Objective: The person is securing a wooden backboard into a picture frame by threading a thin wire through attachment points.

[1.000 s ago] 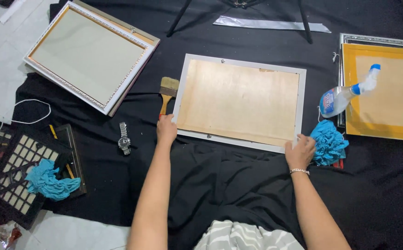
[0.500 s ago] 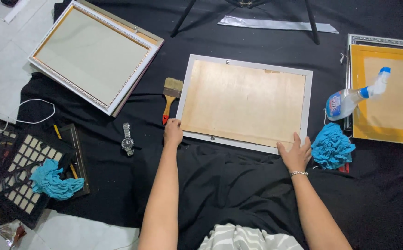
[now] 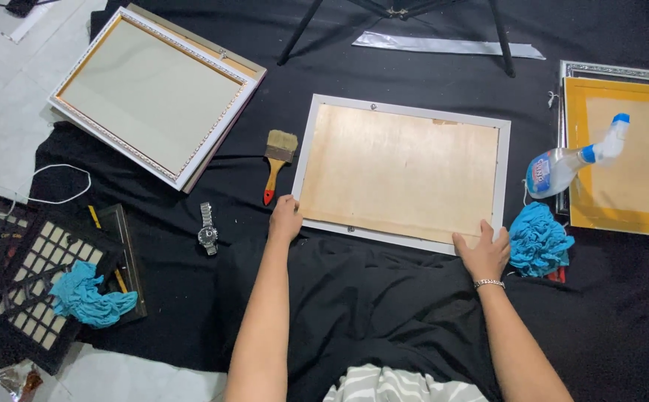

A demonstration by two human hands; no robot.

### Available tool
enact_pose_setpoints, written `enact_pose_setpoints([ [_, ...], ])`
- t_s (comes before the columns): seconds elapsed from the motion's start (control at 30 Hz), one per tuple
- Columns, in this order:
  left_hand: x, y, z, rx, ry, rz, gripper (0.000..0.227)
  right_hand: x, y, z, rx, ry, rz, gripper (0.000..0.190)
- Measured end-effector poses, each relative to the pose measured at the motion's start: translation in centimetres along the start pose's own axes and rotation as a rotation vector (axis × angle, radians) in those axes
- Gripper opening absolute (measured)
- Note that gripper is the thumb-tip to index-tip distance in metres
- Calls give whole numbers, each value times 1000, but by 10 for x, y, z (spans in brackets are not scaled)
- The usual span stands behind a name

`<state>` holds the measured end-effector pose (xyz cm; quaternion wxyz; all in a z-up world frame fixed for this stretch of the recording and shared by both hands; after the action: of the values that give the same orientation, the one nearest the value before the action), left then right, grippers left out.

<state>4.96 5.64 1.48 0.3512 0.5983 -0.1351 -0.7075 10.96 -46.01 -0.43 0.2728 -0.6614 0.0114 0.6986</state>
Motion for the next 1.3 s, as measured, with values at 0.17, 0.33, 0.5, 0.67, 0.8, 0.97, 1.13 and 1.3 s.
enact_pose_setpoints([
  [0.17, 5, -5, -1, -5, 23, -23, 28, 4, 6, -4, 69, -37, -11, 86],
  [0.33, 15, -2, -7, 45, 36, -81, 35, 0, 2, -2, 108, -93, -42, 82],
  [0.5, 20, -1, -7, 59, 50, -102, 51, 8, 8, -6, 122, -101, -36, 79],
  [0.67, 26, -8, -12, 79, 80, -169, 46, 6, 9, -4, 110, -93, -26, 74],
  [0.8, 22, -5, -9, 140, 146, -191, 44, 4, 5, 0, 89, -86, -24, 75],
  [0.97, 22, -4, -6, 142, 171, -162, 44, 3, 5, 1, 86, -99, -18, 74],
  [1.13, 23, -14, -11, 120, 176, -142, 44, 9, 9, -2, 91, -106, -9, 76],
  [1.3, 12, -4, -5, 100, 168, -101, 44, 7, 11, -3, 92, -98, -11, 75],
])
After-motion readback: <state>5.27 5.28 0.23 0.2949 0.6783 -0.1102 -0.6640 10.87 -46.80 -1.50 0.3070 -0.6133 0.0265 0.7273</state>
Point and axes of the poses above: each hand's wrist, its own z-axis away from the middle knuckle, its own x-axis out of the palm, y = z × x, the point moved 8 cm from there along -z, towards the middle knuckle, and after that the axes turned 12 degrees about x, right-handed, at the moved point
